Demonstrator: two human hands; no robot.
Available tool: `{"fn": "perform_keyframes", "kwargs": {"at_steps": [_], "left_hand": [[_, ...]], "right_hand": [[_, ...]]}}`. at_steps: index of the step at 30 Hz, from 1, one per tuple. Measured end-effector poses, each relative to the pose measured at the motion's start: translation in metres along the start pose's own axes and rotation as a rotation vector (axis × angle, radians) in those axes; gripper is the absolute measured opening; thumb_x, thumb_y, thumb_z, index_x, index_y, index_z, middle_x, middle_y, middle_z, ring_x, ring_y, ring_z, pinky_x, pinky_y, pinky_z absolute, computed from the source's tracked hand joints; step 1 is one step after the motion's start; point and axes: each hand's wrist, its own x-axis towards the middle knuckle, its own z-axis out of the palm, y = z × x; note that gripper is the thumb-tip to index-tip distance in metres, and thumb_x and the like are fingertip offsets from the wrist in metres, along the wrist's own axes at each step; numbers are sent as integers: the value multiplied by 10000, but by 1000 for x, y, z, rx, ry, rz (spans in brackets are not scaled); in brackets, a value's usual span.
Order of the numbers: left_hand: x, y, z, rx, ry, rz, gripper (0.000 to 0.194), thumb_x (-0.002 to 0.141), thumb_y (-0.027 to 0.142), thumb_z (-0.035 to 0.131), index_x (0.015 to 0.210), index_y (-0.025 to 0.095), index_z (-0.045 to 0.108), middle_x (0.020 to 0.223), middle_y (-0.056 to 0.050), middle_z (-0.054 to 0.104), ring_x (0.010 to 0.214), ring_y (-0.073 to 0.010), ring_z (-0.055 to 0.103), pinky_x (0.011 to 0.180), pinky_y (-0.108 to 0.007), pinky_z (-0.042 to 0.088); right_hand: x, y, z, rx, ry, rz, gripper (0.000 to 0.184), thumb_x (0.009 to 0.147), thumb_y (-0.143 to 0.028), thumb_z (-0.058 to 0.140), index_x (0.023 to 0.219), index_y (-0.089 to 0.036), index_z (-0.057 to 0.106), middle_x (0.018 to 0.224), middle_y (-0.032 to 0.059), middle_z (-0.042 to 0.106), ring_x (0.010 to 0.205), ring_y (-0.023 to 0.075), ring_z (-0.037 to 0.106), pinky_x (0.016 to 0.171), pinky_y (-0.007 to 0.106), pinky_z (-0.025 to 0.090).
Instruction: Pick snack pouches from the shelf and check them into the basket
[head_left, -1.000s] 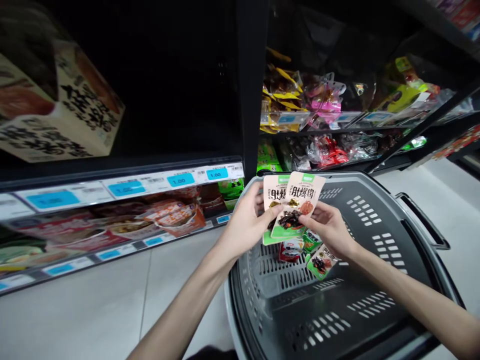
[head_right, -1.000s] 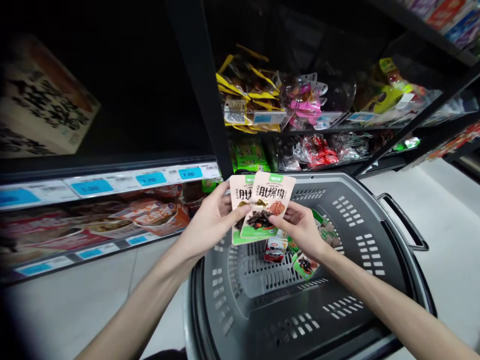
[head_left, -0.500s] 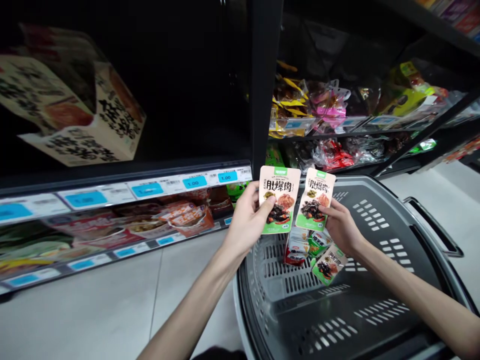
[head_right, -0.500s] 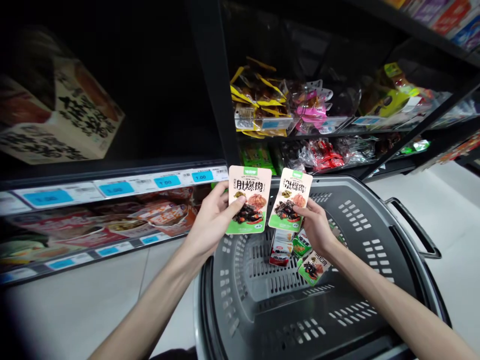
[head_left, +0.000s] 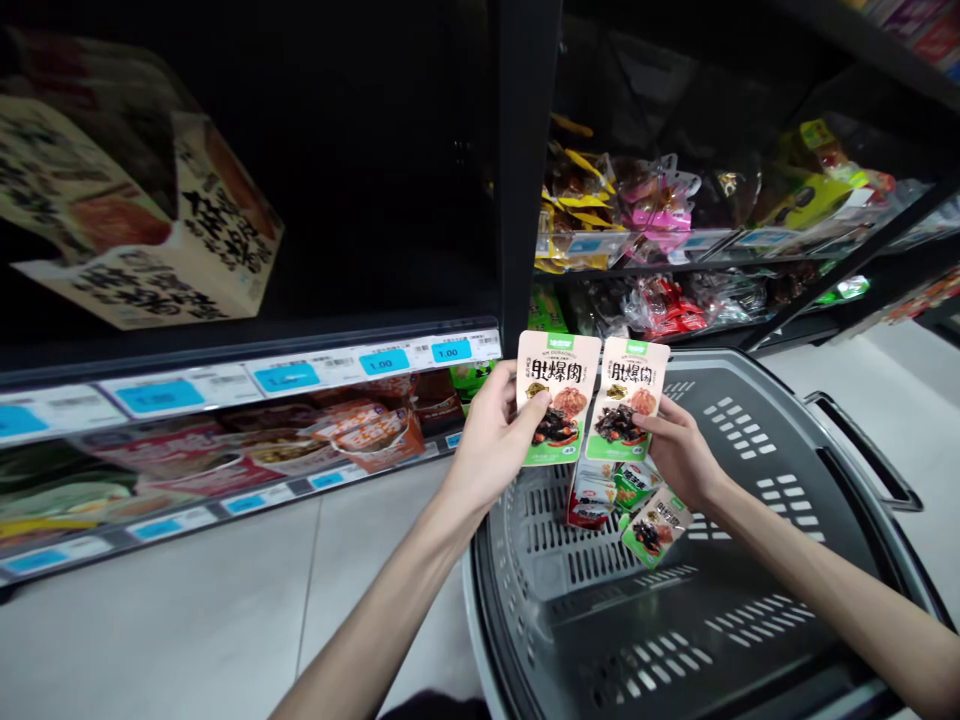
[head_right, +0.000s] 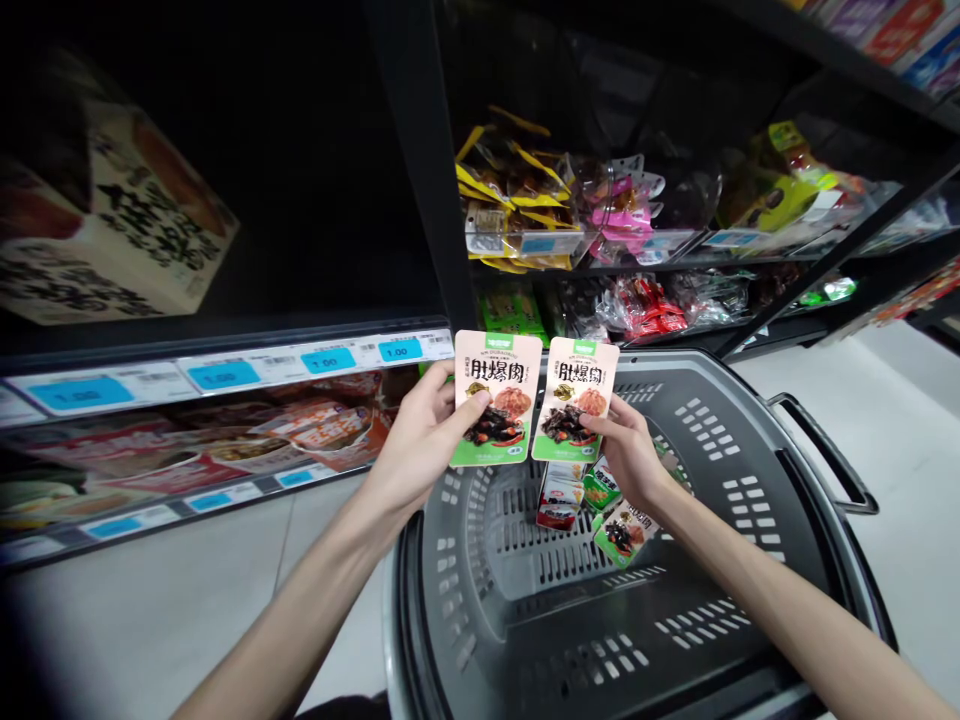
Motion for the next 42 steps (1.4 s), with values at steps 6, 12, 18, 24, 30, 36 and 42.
{"fn": "perform_keyframes", "kwargs": {"at_steps": [6,12,18,24,30,36,42], "left_hand": [[0,-1,0,-8,2,12,306,887,296,686,1149,185,574,1167,-94,745,1024,-230,714,920,-372,542],[0,-2,1,-48,16,2,346,875,290,698,1171,192,547,1141,-86,750,997,-213,719,902,-352,551],[1,-6,0,-125,52,-39,392,850,277,719,1061,244,390,1029,-23,741,854,-173,710,759,-309,560],[0,-8,-2,-76,62,-44,380,841,286,717,950,251,355,857,23,662,777,-161,669,668,-270,517],[0,-6,-2,-35,34,33,256,866,226,668,944,228,424,896,15,643,821,-123,611,695,-235,439],[1,-5,-2,-12,32,105,249,848,201,685,894,211,440,872,31,563,783,-100,541,692,-230,394],[1,-1,-2,-6,41,103,217,834,207,694,858,205,478,847,23,551,776,-119,514,710,-241,392]], "right_hand": [[1,0,0,4,-20,-13,331,767,-220,800,1096,-236,762,1136,44,771,1037,269,685,982,438,492],[1,1,-1,18,-35,-15,337,772,-217,793,1107,-233,756,1147,49,767,1042,275,685,1020,474,484],[0,0,-2,9,-50,-15,338,780,-220,788,1116,-240,754,1154,48,763,1027,268,682,972,453,502],[-1,-2,-1,4,-52,5,332,757,-229,793,1087,-244,761,1113,35,768,994,250,676,933,418,499],[-4,-4,1,-4,-85,13,325,754,-232,775,1077,-263,760,1115,26,767,999,258,678,938,430,498],[-2,-3,2,-13,-83,14,327,751,-236,772,1077,-260,759,1124,32,765,1011,262,676,936,425,497],[-2,-3,3,-2,-91,20,307,761,-210,744,1066,-244,760,1093,35,765,991,251,669,929,401,485]]}}
